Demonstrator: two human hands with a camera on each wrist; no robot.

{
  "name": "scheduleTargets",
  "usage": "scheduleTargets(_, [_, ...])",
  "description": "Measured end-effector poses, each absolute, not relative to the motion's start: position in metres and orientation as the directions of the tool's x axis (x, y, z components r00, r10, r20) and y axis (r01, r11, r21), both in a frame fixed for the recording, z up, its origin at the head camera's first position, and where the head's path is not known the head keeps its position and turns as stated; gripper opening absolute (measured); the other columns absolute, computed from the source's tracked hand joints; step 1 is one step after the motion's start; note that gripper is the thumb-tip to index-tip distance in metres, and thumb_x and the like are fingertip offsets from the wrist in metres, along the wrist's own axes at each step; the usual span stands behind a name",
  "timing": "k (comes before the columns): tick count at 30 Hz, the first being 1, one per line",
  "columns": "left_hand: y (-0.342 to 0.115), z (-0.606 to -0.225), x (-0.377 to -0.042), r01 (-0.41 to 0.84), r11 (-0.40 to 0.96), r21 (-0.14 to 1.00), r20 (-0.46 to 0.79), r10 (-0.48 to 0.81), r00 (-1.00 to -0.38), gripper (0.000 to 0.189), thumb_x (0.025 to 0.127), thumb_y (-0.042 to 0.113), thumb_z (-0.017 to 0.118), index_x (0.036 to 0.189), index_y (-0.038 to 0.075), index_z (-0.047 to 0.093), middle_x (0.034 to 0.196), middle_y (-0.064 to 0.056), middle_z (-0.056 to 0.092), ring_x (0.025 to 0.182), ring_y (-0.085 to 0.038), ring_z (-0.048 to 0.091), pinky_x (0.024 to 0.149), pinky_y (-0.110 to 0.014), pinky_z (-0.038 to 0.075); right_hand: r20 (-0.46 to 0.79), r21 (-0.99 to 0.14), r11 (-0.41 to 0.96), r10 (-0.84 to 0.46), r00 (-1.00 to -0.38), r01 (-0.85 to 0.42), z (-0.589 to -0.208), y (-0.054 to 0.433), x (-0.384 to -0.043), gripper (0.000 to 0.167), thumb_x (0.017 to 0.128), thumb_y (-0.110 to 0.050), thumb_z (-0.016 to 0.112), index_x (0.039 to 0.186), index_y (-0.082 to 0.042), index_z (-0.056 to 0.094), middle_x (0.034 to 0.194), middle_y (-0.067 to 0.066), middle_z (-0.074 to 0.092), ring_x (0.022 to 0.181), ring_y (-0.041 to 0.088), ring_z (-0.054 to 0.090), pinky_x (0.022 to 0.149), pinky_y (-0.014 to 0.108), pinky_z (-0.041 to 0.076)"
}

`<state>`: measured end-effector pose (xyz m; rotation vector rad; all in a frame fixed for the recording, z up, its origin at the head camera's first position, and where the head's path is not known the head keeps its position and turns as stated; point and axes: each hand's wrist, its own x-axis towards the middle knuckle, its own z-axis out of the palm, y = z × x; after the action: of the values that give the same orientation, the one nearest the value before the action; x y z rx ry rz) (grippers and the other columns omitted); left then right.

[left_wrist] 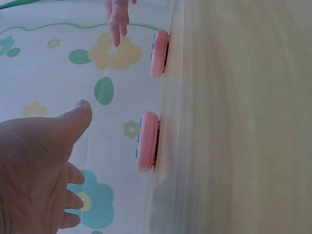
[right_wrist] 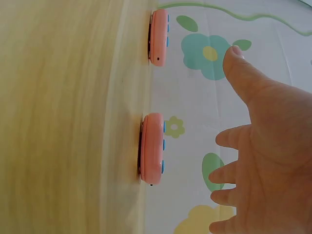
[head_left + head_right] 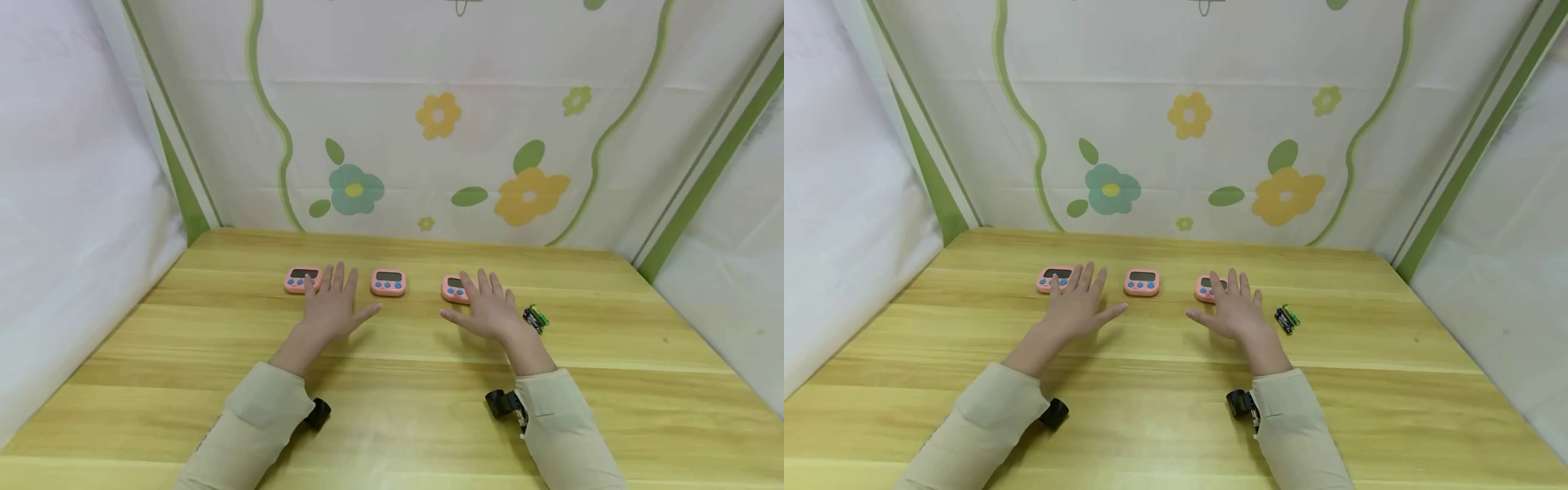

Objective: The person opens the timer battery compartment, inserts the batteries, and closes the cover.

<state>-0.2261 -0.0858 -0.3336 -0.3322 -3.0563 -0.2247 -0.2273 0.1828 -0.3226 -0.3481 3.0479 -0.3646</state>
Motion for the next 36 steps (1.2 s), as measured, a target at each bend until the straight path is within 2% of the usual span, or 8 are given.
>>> scheduleTargets(11, [-0.111,-0.336,-0.238,0.259,0.95,0.176,0.131,0.238,-0.962,0.084,0.08,0.063,0.035,0.138,0.005,0.015,0.14,-0.02,0.008,0.126,-0.036,0.003,0.094,-0.06,-0.002,-0.031,-0.229,0.946,-0.244,-0.969,-0.23,-0.325,0.178,-0.229,0.091,0.074,-0.067,0.04,0.14,-0.013,0.008,0.14,0.022,-0.002,0.124,0.04,-0.005,0.093,0.063,0.003])
scheduleTargets(15, [-0.132,-0.337,-0.247,0.271,0.931,0.246,0.155,0.239,-0.959,0.081,0.082,0.058,0.039,0.137,0.002,0.017,0.138,-0.023,0.012,0.125,-0.039,0.007,0.094,-0.061,-0.001,-0.026,-0.232,0.944,-0.246,-0.969,-0.233,-0.325,0.178,-0.229,0.09,0.075,-0.066,0.042,0.14,-0.013,0.009,0.14,0.022,-0.002,0.124,0.04,-0.005,0.093,0.063,0.003])
scheduleTargets(20, [-0.161,-0.343,-0.263,0.265,0.898,0.35,0.202,0.204,-0.958,0.078,0.081,0.049,0.05,0.134,-0.002,0.022,0.134,-0.025,0.022,0.122,-0.04,0.016,0.094,-0.061,0.009,-0.022,-0.241,0.941,-0.252,-0.967,-0.239,-0.326,0.178,-0.23,0.09,0.075,-0.065,0.043,0.14,-0.012,0.01,0.14,0.023,0.0,0.124,0.04,-0.004,0.093,0.063,0.003])
scheduleTargets(26, [-0.185,-0.353,-0.28,0.289,0.816,0.5,0.223,0.201,-0.954,0.079,0.075,0.037,0.064,0.132,-0.004,0.027,0.131,-0.024,0.03,0.115,-0.038,0.029,0.093,-0.053,0.025,-0.008,-0.246,0.938,-0.254,-0.967,-0.244,-0.327,0.18,-0.23,0.091,0.074,-0.066,0.043,0.139,-0.011,0.012,0.14,0.023,0.002,0.124,0.04,-0.002,0.093,0.062,0.005])
scheduleTargets(30, [-0.195,-0.358,-0.288,0.252,0.742,0.621,0.164,0.192,-0.968,0.082,0.074,0.029,0.068,0.132,-0.006,0.023,0.13,-0.026,0.029,0.113,-0.038,0.031,0.093,-0.049,0.027,-0.006,-0.237,0.939,-0.26,-0.966,-0.251,-0.327,0.18,-0.231,0.091,0.075,-0.066,0.041,0.139,-0.01,0.011,0.139,0.023,0.001,0.124,0.041,-0.001,0.093,0.063,0.006])
scheduleTargets(32, [-0.199,-0.361,-0.289,0.195,0.691,0.696,0.098,0.177,-0.979,0.083,0.075,0.027,0.067,0.134,-0.006,0.018,0.131,-0.026,0.027,0.113,-0.037,0.031,0.094,-0.048,0.028,-0.007,-0.236,0.939,-0.261,-0.965,-0.252,-0.327,0.18,-0.231,0.09,0.075,-0.065,0.042,0.139,-0.011,0.011,0.139,0.023,0.001,0.124,0.041,-0.001,0.093,0.063,0.006])
scheduleTargets(36, [-0.206,-0.365,-0.29,0.101,0.63,0.77,0.001,0.156,-0.988,0.085,0.077,0.027,0.066,0.136,-0.002,0.012,0.133,-0.025,0.023,0.113,-0.037,0.029,0.094,-0.047,0.028,-0.009,-0.234,0.939,-0.261,-0.965,-0.252,-0.326,0.179,-0.231,0.089,0.075,-0.065,0.042,0.139,-0.012,0.011,0.14,0.022,0.002,0.124,0.041,0.0,0.093,0.062,0.007])
